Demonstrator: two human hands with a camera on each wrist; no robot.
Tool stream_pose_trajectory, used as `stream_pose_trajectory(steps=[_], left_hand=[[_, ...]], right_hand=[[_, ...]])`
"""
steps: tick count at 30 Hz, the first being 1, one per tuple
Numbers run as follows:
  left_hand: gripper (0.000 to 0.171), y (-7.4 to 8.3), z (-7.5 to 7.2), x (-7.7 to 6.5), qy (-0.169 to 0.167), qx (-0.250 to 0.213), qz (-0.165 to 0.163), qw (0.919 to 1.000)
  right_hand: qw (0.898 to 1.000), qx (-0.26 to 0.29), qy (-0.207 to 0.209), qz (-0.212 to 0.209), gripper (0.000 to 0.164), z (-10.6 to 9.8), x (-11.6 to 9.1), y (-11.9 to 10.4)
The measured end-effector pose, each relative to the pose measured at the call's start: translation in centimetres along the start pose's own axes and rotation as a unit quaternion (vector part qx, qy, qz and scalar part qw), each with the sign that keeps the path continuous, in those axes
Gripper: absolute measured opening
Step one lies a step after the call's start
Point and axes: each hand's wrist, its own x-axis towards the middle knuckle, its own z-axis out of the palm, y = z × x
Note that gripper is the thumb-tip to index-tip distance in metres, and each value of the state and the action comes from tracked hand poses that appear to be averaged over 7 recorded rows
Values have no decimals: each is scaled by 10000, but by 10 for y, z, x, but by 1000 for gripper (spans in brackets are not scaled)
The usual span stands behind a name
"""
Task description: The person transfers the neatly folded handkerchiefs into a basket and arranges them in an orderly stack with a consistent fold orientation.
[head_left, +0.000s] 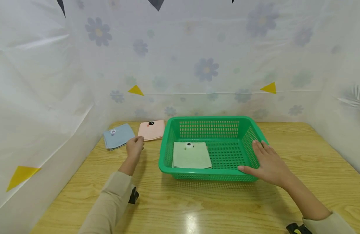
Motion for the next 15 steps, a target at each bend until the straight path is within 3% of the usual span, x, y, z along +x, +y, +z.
stream_pose_trajectory(steps=[15], left_hand=[[46, -8, -3, 12, 259, -192, -341, 9989]], right_hand=[[9999, 63, -147, 51, 102, -3, -1, -2]])
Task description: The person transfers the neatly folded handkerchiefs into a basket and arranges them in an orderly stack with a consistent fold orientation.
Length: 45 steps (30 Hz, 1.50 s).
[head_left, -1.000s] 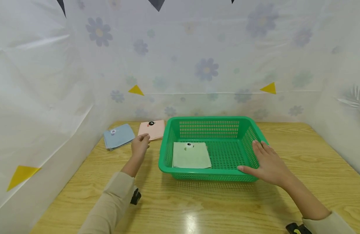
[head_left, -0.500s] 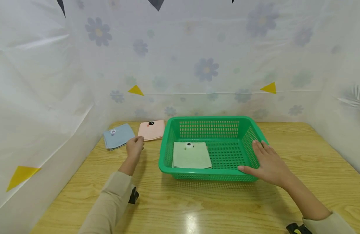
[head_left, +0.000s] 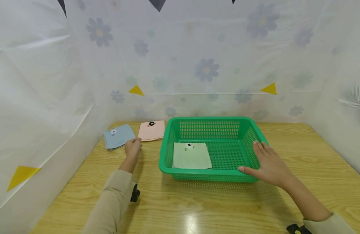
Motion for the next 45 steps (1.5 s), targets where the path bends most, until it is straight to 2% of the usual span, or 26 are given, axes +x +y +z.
stream_pose_trajectory(steps=[5, 10, 13, 14, 15, 18, 21, 22, 24, 25, 30, 31, 33, 36, 39, 43, 45], left_hand=[[46, 0, 3, 4, 138, -377, -142, 9991], [45, -1, 6, 7, 261, -550, -363, 9975], [44, -9, 9, 21, 556, -746, -558, 9941], [44, -12, 9, 27, 668, -896, -633, 9917], [43, -24, 10, 43, 770, -1221, -581, 9878], [48, -32, 11, 59, 950, -1738, -741, 9774], [43, -26, 10, 54, 945, -1868, -885, 9738], [37, -15, 10, 42, 970, -1756, -1044, 9741], [20, -7, 9, 31, 914, -1807, -1090, 9732], [19, -4, 8, 27, 914, -1849, -1104, 9722], [26, 1, 8, 21, 851, -2202, -1236, 9639], [24, 1, 9, 22, 827, -2238, -1240, 9632], [6, -2, 9, 26, 836, -2471, -1297, 9566], [22, -6, 10, 32, 856, -2743, -1321, 9487], [10, -8, 11, 33, 650, -2917, -1309, 9453], [56, -7, 11, 34, 352, -3058, -1372, 9415], [59, -7, 12, 36, 346, -3117, -1454, 9383]], right_hand=[[10000, 5, 32, -22, 101, 0, 0, 1], [10000, 5, 26, -29, 101, 1, 0, 2], [10000, 1, 23, -29, 101, 2, 0, 2], [10000, -1, 23, -30, 101, 2, 1, 1], [10000, -3, 26, -31, 101, 2, 1, 1], [10000, -6, 43, -26, 101, 2, 1, 1], [10000, -7, 52, -18, 102, 2, 0, 1], [10000, -2, 50, -15, 102, 2, 0, 0], [10000, -8, 53, -13, 102, 2, 0, 0], [10000, -5, 56, -5, 102, 1, 0, 0], [10000, -23, 93, 1, 102, 1, -1, 0], [10000, -20, 96, 6, 102, 1, -1, 0], [9999, -22, 99, 17, 102, 1, -1, 0], [9999, -29, 105, 21, 102, 2, -1, 0], [9999, -29, 110, 15, 102, 2, -1, 0], [9999, -34, 119, 14, 102, 2, -1, 0], [9999, -52, 121, 1, 102, 3, -1, 0]])
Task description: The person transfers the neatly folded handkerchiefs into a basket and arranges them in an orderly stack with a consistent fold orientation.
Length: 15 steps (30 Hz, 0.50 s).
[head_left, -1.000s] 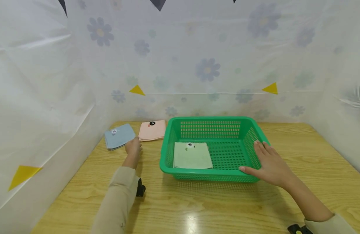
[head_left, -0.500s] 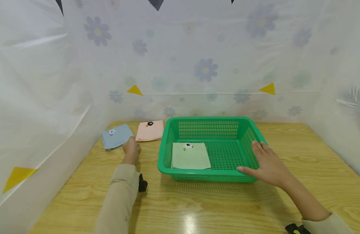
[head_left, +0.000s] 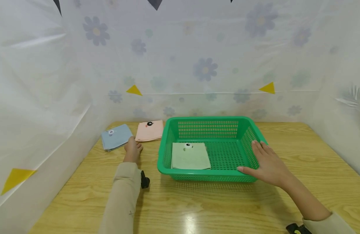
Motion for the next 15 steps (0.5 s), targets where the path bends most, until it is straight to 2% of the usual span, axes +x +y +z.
stream_pose_trajectory(steps=[9, 15], left_hand=[[60, 2, 6, 7, 198, -293, -305, 9989], [59, -1, 8, 10, 291, -363, -287, 9985]], right_hand=[[10000, -50, 30, 7, 102, 1, -1, 0], [10000, -68, 36, 20, 102, 1, 0, 0]])
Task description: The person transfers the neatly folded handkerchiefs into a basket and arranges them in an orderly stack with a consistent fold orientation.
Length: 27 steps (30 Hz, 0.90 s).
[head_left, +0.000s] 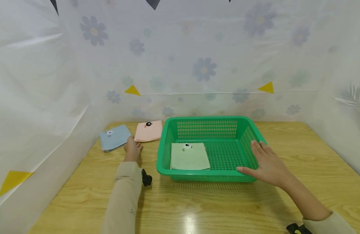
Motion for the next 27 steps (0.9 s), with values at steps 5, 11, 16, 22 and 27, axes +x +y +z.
stream_pose_trajectory(steps=[5, 11, 16, 22, 27], left_hand=[[60, -1, 1, 1, 117, -129, 65, 9998], [59, -3, 4, 2, 175, -260, 115, 9994], [59, -4, 5, 3, 242, -142, 190, 9994], [54, -5, 5, 7, 292, -182, 221, 9992], [51, -6, 6, 11, 278, -93, 349, 9990]], right_hand=[[10000, -1, -6, -1, 102, 1, -1, -1], [10000, 1, 37, -33, 101, 0, -2, -1], [10000, -12, 27, -19, 101, 0, -2, -1], [10000, -27, 9, -2, 101, 0, -1, -1], [10000, -46, 30, -11, 101, 0, -1, -1]])
